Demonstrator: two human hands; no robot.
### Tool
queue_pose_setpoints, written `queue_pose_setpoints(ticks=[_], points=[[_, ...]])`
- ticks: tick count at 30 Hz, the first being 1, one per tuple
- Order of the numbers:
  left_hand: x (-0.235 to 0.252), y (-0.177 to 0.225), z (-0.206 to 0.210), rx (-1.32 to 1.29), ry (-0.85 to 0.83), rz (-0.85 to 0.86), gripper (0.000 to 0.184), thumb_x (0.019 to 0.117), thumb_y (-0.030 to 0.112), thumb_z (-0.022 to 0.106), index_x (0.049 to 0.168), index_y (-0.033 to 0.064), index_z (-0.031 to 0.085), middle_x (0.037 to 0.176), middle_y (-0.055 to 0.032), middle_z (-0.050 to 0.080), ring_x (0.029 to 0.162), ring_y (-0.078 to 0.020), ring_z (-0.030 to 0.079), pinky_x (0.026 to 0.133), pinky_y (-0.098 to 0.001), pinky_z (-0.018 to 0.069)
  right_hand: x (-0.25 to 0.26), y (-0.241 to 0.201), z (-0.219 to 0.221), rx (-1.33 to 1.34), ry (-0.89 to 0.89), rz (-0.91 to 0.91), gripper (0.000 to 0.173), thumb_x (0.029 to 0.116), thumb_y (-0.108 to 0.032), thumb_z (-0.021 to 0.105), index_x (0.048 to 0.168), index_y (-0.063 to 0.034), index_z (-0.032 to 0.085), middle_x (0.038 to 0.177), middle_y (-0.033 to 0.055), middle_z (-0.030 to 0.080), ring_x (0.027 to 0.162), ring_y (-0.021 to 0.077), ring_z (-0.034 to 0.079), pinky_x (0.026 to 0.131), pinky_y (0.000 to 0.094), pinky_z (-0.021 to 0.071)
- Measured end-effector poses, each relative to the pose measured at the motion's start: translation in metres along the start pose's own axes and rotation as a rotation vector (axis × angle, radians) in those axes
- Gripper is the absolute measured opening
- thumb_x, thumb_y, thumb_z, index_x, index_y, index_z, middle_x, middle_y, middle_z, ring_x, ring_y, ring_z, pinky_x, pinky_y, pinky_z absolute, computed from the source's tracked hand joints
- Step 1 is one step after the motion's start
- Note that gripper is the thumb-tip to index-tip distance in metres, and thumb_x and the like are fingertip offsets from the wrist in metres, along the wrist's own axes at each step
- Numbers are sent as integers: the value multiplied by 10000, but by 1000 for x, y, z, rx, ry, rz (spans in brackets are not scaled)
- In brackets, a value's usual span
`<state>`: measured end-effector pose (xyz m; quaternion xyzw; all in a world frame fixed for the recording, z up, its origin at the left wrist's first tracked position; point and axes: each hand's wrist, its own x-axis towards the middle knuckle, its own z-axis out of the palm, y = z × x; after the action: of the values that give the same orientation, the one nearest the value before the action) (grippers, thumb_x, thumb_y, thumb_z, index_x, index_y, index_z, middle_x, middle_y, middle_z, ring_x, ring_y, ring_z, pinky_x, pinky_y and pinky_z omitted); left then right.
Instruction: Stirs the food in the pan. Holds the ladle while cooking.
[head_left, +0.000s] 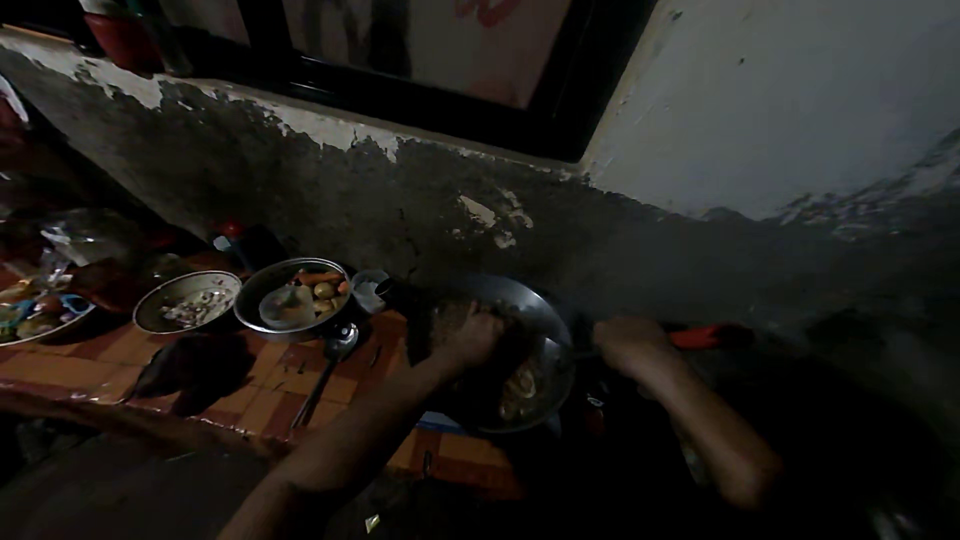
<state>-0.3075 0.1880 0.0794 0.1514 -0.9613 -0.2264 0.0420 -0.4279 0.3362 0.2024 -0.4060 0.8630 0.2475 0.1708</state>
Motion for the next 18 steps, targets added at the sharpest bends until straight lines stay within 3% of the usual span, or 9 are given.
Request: queue_pose_setpoints(ticks=[2,5,10,14,16,18], points=[[7,12,1,7,-41,57,337,1046,124,548,1344,-16,620,1310,-270,639,1347,-449,511,1184,-611,269,1,5,1,12,8,11,288,1070,-135,515,1241,40,669,1301,285,632,1259,464,582,1019,642,448],[29,25,14,74,-119,96,363,1041,46,522,1388,-44,578,1361,-303,594,1390,-476,461,1223,-629,198,-2,9,4,7,31,32,271,1067,-119,511,1211,37,678,1271,274,648,1233,456,599,993,637,463],[57,31,31,262,-135,228,274,1016,101,587,1253,-18,659,1221,-234,680,1271,-418,568,1206,-598,252,-6,30,14,51,54,56,274,1064,-146,527,1252,-25,685,1282,247,653,1233,439,603,1003,633,471],[57,49,7,244,-123,286,294,1004,147,641,1270,28,675,1162,-201,711,1235,-390,597,1208,-596,215,-13,55,18,134,110,68,270,1063,-186,552,1244,-55,704,1260,225,675,1220,421,616,1009,623,458],[62,54,-4,272,-86,307,311,983,201,683,1263,65,696,1165,-165,722,1217,-360,611,1200,-587,246,-16,69,21,214,178,42,236,1049,-155,581,1194,-32,721,1195,240,691,1169,428,634,993,622,462],[70,55,-15,289,-47,309,284,990,173,675,1233,27,700,1214,-190,703,1232,-379,608,1199,-601,265,-18,83,15,224,177,-4,246,1043,-135,584,1221,-38,724,1175,232,703,1128,413,657,974,601,486]])
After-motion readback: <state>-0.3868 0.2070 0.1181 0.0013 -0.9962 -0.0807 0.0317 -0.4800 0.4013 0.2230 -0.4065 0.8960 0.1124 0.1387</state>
